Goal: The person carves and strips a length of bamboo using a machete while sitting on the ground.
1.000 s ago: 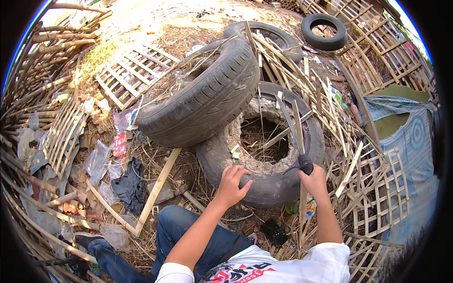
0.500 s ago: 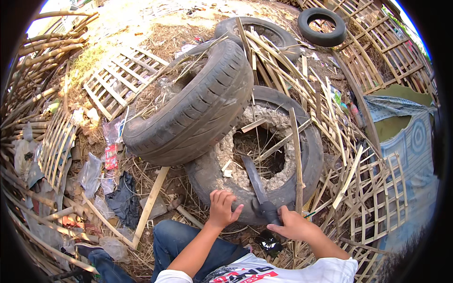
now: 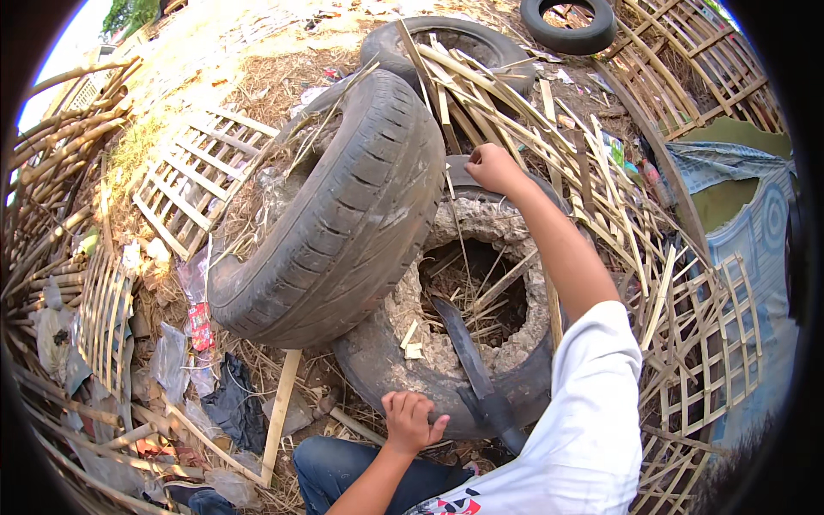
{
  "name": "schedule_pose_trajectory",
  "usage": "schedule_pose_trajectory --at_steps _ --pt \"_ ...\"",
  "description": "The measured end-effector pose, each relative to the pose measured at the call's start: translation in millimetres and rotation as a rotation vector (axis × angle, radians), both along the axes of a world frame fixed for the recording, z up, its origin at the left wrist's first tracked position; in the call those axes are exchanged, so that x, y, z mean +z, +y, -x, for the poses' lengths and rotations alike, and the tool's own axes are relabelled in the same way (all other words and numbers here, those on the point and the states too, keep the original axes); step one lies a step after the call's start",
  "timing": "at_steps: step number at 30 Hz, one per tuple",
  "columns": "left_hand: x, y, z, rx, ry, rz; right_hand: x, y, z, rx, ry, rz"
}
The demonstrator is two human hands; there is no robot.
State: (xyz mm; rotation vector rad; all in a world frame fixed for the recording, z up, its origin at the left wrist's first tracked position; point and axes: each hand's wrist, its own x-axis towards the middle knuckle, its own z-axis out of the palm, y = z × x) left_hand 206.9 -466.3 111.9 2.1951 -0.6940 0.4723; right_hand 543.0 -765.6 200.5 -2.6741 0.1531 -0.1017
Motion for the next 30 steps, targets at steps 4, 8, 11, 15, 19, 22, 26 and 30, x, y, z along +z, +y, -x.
schedule_pose_trajectory --at_steps 4,8,11,15,19,22,26,30 --pt "1 8 4 -0.006 0.075 -0.066 -57 5 -78 -0.249 -0.111 -0.104" --pt "-8 11 7 -0.030 0.092 -0.123 -93 1 -127 -0.366 -0.158 -0.201" --pt "-35 31 28 -0.035 0.049 -0.212 -99 18 -157 -0.373 -0.069 -0.185" --pt "-6 23 4 -0.072 0.126 -0.167 -108 -2 -174 -0.429 -0.017 -0.250" --pt "0 20 -4 -0.080 0.156 -0.159 -105 3 -172 -0.478 0.024 -0.272" --pt "4 20 -7 -0.083 0.147 -0.152 -98 16 -172 -0.417 -0.047 -0.225" --pt "8 18 -8 -0.079 0.136 -0.136 -65 23 -157 -0.333 -0.217 -0.283" --pt "11 17 -6 -0.082 0.114 -0.119 -33 12 -136 -0.237 -0.431 -0.135"
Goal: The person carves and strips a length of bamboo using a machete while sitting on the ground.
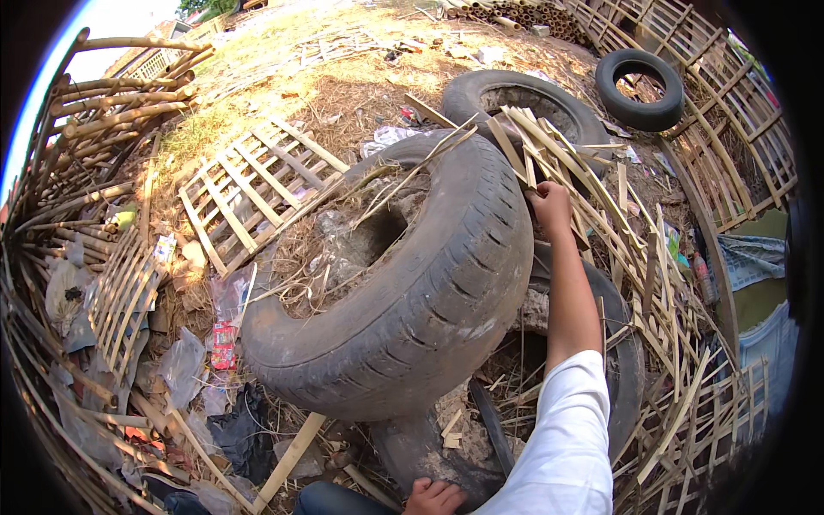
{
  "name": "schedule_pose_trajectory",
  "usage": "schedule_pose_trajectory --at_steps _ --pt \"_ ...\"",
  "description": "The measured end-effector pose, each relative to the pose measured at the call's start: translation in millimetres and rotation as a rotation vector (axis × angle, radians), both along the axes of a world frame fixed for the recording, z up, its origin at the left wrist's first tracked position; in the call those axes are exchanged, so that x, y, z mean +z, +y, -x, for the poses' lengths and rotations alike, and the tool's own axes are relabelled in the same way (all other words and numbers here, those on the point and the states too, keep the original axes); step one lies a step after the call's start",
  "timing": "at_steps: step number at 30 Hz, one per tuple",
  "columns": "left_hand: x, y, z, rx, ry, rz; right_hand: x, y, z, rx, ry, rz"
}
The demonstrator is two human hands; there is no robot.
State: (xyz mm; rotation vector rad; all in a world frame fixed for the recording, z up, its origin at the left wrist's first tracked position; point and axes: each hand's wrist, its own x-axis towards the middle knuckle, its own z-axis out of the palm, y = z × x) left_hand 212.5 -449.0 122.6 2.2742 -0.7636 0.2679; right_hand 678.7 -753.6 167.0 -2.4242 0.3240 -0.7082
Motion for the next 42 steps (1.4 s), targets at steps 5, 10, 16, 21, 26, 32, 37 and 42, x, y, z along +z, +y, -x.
schedule_pose_trajectory --at_steps 5,10,16,21,26,32,37,42 --pt "-1 -4 7 0.025 -0.048 0.012 76 1 93 -0.096 -0.247 0.426" --pt "4 -10 4 0.018 -0.110 0.019 145 -31 209 -0.055 -0.608 0.789" --pt "50 13 5 0.062 -0.203 0.287 211 -4 341 0.137 -0.745 0.850" --pt "192 103 31 0.220 -0.557 0.281 233 39 409 0.440 -0.755 0.930" --pt "229 192 54 0.355 -0.139 -0.149 233 120 437 0.683 -0.729 0.938" --pt "163 247 95 -0.012 0.718 0.061 227 188 454 0.871 -0.715 0.936" --pt "140 253 121 0.004 0.774 0.053 226 221 459 0.971 -0.762 0.889" --pt "127 240 143 -0.169 1.244 0.545 218 232 461 0.979 -0.740 0.930"
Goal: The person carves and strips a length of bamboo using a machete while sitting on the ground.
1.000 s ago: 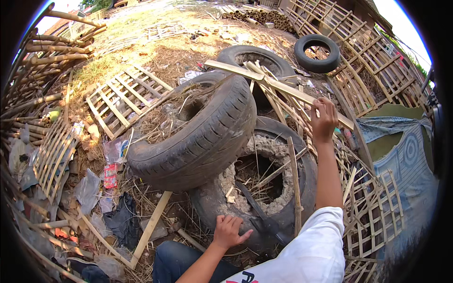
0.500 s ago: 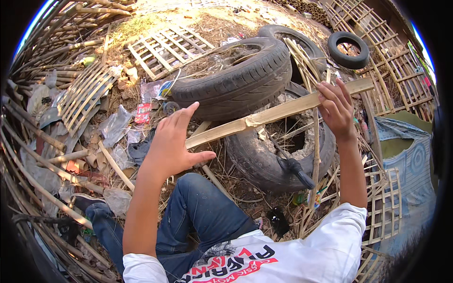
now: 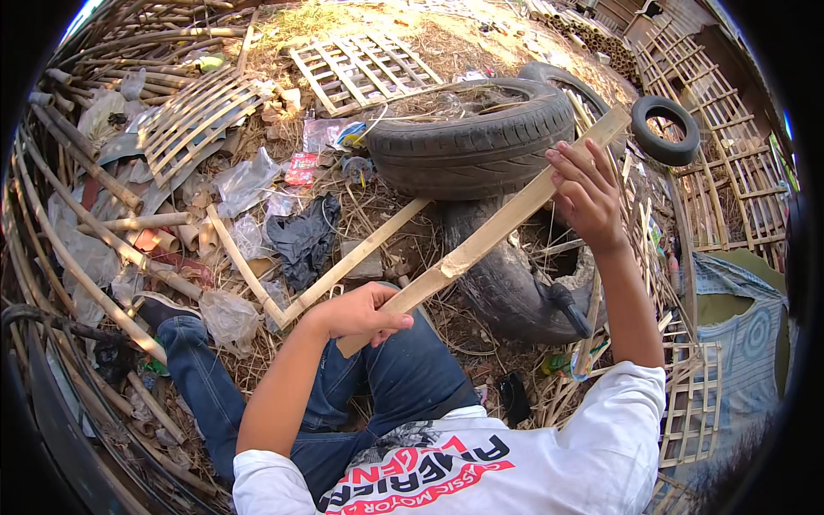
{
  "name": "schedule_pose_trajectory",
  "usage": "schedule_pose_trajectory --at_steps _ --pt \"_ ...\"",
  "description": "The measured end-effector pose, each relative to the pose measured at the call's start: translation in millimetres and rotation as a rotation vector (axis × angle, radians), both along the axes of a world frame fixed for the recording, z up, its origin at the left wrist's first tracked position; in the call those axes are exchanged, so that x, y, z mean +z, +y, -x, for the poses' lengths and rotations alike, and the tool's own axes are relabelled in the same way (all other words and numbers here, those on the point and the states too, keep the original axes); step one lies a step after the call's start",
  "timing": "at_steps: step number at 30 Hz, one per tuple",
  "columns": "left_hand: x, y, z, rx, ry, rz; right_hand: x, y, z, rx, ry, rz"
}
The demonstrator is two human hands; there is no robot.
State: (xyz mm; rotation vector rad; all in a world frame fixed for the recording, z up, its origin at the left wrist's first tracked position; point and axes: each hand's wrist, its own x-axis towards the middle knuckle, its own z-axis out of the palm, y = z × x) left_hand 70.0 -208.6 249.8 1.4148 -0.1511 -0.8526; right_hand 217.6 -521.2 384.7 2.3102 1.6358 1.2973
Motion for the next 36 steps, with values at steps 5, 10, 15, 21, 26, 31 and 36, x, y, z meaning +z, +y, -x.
schedule_pose_trajectory --at_steps 5,10,15,21,26,31,36 --pt "-29 -5 24 0.167 -0.032 -0.023 -45 -30 19 -0.502 0.291 -0.288" --pt "-52 -9 37 0.355 -0.096 -0.040 -140 -157 75 -1.215 1.031 -0.025" --pt "-57 -5 45 0.438 -0.100 -0.111 -168 -145 79 -1.386 1.465 -0.084" --pt "-66 -3 58 0.497 -0.151 -0.085 -173 -128 56 -1.359 1.455 -0.212" --pt "-69 8 76 0.600 -0.154 0.000 -200 -121 126 -1.164 1.393 -0.721" --pt "-73 17 88 0.713 -0.142 0.119 -214 -93 191 -0.913 1.082 -0.881" --pt "-69 22 101 0.702 -0.031 0.136 -165 -48 171 -0.647 1.057 -0.645"
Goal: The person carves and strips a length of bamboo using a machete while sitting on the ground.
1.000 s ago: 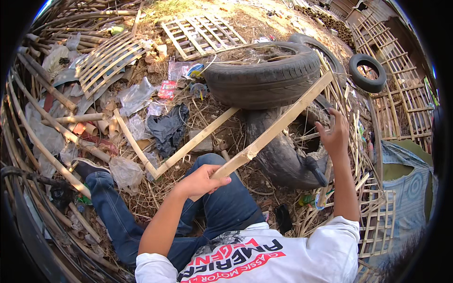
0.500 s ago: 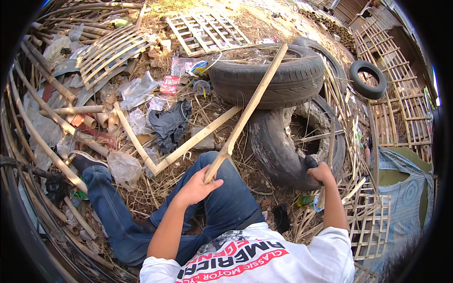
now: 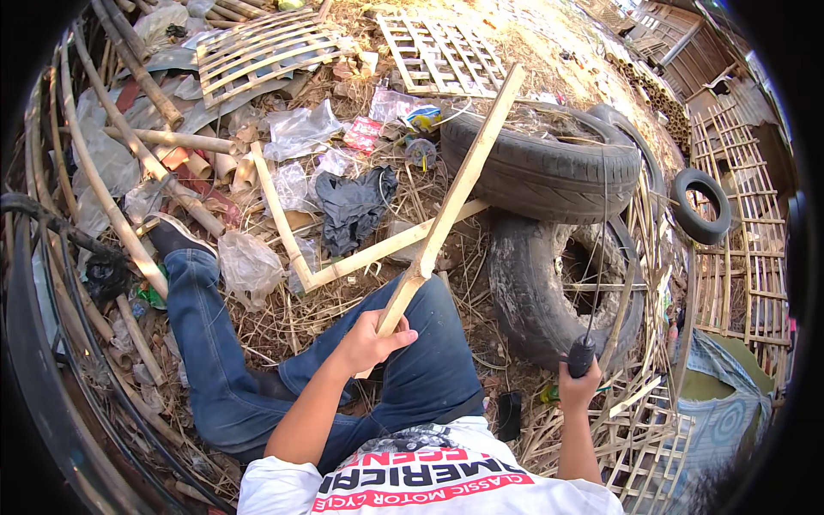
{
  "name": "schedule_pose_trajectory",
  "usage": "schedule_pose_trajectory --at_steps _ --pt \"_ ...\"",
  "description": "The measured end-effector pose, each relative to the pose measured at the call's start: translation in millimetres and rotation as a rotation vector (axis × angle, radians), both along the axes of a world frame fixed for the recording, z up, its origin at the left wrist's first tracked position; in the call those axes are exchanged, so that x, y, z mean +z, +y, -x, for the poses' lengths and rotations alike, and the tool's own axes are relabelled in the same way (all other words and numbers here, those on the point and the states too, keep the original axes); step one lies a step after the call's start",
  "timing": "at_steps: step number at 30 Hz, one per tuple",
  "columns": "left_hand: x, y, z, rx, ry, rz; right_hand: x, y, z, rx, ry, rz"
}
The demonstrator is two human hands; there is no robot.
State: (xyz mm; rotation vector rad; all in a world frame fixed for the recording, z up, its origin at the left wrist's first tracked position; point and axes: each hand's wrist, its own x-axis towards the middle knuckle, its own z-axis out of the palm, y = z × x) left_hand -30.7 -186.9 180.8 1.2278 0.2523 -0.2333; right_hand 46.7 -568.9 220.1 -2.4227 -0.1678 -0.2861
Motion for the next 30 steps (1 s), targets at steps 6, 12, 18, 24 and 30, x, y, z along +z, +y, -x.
schedule_pose_trajectory --at_steps 6,12,18,24,30 --pt "2 -9 14 0.030 -0.006 -0.019 61 104 -74 0.684 -0.441 0.285" --pt "20 -12 42 0.070 -0.058 -0.220 79 184 -116 1.022 -0.436 0.514" --pt "26 -15 61 0.099 0.054 -0.106 98 198 -161 1.060 -0.487 0.612" --pt "1 -17 77 0.113 0.078 -0.111 117 184 -202 0.788 -0.519 0.632" --pt "6 -12 55 0.075 0.155 -0.010 144 141 -223 0.339 -0.406 0.525"
